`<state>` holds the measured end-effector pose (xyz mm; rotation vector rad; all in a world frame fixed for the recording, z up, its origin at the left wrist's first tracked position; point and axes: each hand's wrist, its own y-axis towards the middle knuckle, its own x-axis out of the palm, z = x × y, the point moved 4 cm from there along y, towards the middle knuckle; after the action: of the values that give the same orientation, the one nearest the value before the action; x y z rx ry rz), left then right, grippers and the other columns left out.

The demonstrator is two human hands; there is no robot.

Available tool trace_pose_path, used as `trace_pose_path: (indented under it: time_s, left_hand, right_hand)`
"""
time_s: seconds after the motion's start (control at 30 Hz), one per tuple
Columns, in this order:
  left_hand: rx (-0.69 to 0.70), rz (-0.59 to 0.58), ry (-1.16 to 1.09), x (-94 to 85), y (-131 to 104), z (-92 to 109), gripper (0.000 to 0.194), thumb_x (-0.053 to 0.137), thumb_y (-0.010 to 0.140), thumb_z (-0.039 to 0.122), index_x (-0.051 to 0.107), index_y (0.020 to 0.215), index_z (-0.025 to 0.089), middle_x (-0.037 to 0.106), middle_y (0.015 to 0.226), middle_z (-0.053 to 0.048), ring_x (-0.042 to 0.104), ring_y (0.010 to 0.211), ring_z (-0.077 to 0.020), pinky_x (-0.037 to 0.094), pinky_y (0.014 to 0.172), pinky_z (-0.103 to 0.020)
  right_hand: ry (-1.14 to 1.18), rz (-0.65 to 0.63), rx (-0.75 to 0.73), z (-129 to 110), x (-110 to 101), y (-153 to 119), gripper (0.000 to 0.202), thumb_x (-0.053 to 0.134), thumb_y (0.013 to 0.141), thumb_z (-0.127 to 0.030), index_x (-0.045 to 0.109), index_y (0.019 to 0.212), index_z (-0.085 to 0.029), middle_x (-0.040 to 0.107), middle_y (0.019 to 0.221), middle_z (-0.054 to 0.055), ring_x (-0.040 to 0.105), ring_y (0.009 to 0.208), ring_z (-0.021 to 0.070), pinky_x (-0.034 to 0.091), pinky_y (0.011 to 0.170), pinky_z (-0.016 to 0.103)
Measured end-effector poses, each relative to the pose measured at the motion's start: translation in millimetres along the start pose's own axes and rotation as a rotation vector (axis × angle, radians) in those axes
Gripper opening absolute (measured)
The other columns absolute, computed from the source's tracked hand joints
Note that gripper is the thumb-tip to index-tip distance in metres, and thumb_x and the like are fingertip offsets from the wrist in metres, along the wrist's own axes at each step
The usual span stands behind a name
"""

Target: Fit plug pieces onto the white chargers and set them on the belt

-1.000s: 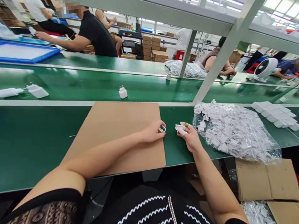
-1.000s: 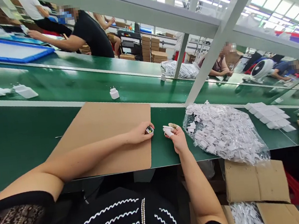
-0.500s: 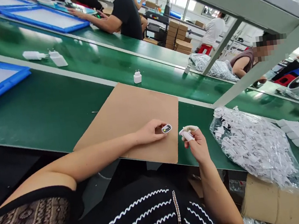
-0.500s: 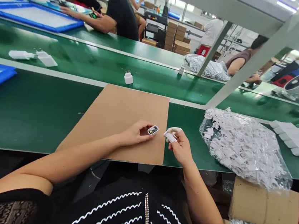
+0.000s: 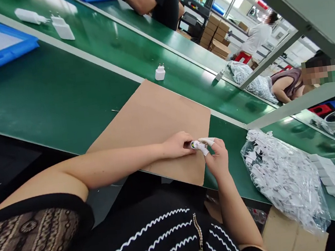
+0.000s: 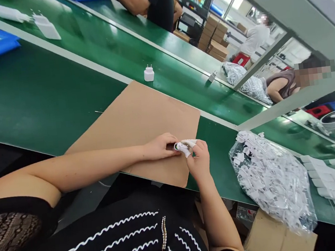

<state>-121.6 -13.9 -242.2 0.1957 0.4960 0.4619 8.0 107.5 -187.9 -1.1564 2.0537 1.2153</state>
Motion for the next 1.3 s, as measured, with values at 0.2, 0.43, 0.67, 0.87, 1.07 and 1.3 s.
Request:
trace_pose_path:
  time_s: [0.2,0.43,0.67,0.87,1.07,1.3]
  left_hand:
    - [0.011,-0.014,-0.02,-0.9,0.9,-2.2,0.014,0.075,0.085,0.033,0.077,0.091,0.021,0.075,0.102,-0.007,0.066,0.101,-0.026,0.051,0.094,-0.039]
    - [-0.001,-0.019,-0.011,-0.4,2.5,-2.8,0.014,0.077,0.085,0.031,0.077,0.093,0.021,0.075,0.102,-0.007,0.066,0.101,-0.0261,0.05,0.094,-0.039]
    - [-0.019,-0.018,-0.021,-1.1,1.3,-1.9,0.015,0.079,0.084,0.031,0.078,0.092,0.019,0.075,0.102,-0.008,0.066,0.101,-0.0259,0.051,0.093,-0.038]
    - [-0.032,-0.031,-0.059,-0.7,2.1,-3.1,0.015,0.079,0.084,0.033,0.078,0.092,0.02,0.074,0.099,-0.006,0.065,0.099,-0.0238,0.049,0.093,-0.036]
    - [-0.113,-0.073,-0.091,-1.0,5.5,-2.9,0.022,0.082,0.078,0.035,0.077,0.088,0.016,0.072,0.095,-0.006,0.065,0.094,-0.0224,0.049,0.081,-0.029]
    - [-0.281,-0.115,-0.178,-0.4,29.6,-25.7,0.034,0.083,0.077,0.037,0.075,0.101,0.015,0.074,0.09,-0.003,0.067,0.08,-0.0193,0.05,0.071,-0.027]
  right_hand:
    - [-0.013,-0.009,0.002,4.8,10.0,1.8,0.02,0.064,0.096,-0.032,0.078,0.109,-0.027,0.076,0.098,0.006,0.062,0.098,0.0268,0.053,0.087,0.043]
    - [-0.074,0.017,-0.041,3.3,9.8,0.7,0.021,0.063,0.096,-0.026,0.079,0.108,-0.025,0.074,0.089,0.006,0.06,0.092,0.0263,0.05,0.086,0.043]
    - [-0.115,0.001,-0.081,4.3,11.1,1.4,0.02,0.063,0.094,-0.022,0.078,0.107,-0.026,0.075,0.091,0.005,0.059,0.09,0.0256,0.045,0.088,0.043]
    - [-0.199,-0.059,-0.053,13.7,13.3,2.7,0.016,0.066,0.091,-0.023,0.079,0.101,-0.026,0.072,0.086,0.004,0.06,0.089,0.0245,0.039,0.095,0.044]
    - [0.002,-0.095,0.089,24.1,15.2,2.5,0.017,0.072,0.089,-0.035,0.081,0.102,-0.029,0.075,0.09,0.003,0.061,0.087,0.0236,0.044,0.093,0.043]
    - [0.555,-0.056,0.436,61.1,33.4,5.5,0.056,0.074,0.08,-0.063,0.074,0.12,-0.024,0.075,0.11,0.008,0.067,0.103,0.028,0.056,0.092,0.043]
